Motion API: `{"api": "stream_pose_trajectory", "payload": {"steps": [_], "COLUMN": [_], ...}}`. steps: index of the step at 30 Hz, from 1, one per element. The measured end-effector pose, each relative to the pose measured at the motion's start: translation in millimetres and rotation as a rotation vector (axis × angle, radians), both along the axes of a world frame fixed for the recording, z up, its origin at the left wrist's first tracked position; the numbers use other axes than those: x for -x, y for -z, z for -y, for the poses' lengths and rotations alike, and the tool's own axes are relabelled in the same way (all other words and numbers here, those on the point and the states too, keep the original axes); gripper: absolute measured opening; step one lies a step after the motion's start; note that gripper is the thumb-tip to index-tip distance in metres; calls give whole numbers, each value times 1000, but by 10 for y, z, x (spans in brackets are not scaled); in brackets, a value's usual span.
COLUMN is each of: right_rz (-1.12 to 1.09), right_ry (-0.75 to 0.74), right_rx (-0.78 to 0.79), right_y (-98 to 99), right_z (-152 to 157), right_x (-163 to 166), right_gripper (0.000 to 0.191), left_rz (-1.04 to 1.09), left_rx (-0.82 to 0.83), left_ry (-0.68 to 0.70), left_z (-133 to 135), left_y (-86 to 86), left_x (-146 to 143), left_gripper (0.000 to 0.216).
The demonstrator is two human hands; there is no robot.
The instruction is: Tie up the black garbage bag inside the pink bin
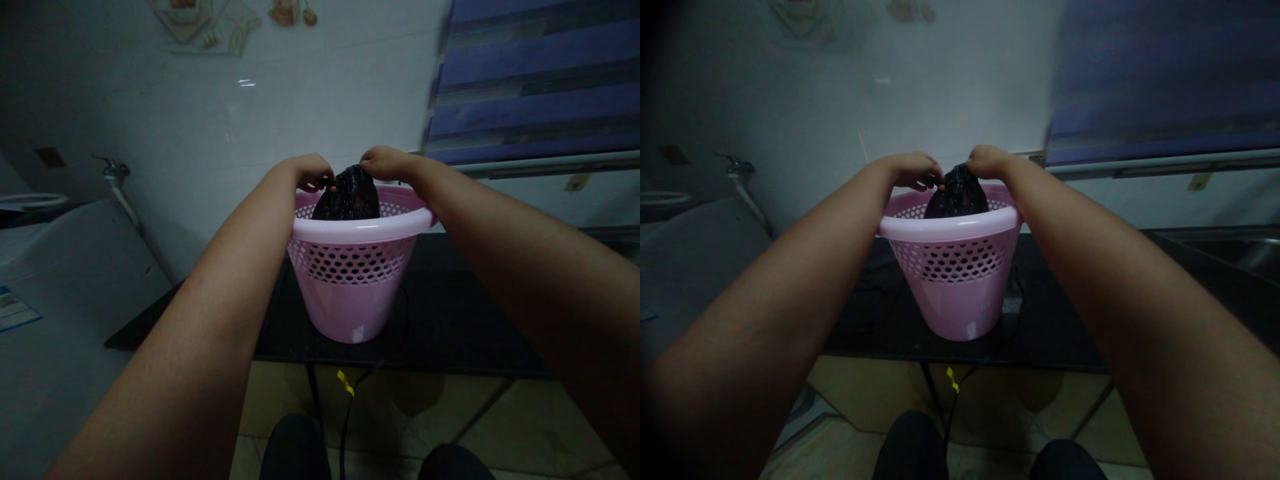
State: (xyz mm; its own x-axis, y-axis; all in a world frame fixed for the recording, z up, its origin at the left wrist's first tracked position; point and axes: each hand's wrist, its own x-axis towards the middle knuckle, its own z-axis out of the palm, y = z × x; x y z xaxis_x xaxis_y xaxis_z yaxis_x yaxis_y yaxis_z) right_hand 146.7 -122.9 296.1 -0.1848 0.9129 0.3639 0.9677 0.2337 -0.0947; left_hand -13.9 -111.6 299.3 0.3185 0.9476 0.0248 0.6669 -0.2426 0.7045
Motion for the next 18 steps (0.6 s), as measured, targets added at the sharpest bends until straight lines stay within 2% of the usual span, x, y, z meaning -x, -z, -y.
{"api": "stream_pose_trajectory", "payload": {"steps": [8,18], "right_rz": [8,-20], "right_ry": [-19,-41], "right_rx": [6,23], "right_y": [0,-5], "right_z": [-27,-29], "right_x": [2,-3], "right_gripper": [36,35], "left_rz": [64,4], "left_rx": [56,75], "left_ry": [104,87], "left_z": [-43,11], "left_y": [27,5], "left_x": [1,6], "left_gripper": [14,13]}}
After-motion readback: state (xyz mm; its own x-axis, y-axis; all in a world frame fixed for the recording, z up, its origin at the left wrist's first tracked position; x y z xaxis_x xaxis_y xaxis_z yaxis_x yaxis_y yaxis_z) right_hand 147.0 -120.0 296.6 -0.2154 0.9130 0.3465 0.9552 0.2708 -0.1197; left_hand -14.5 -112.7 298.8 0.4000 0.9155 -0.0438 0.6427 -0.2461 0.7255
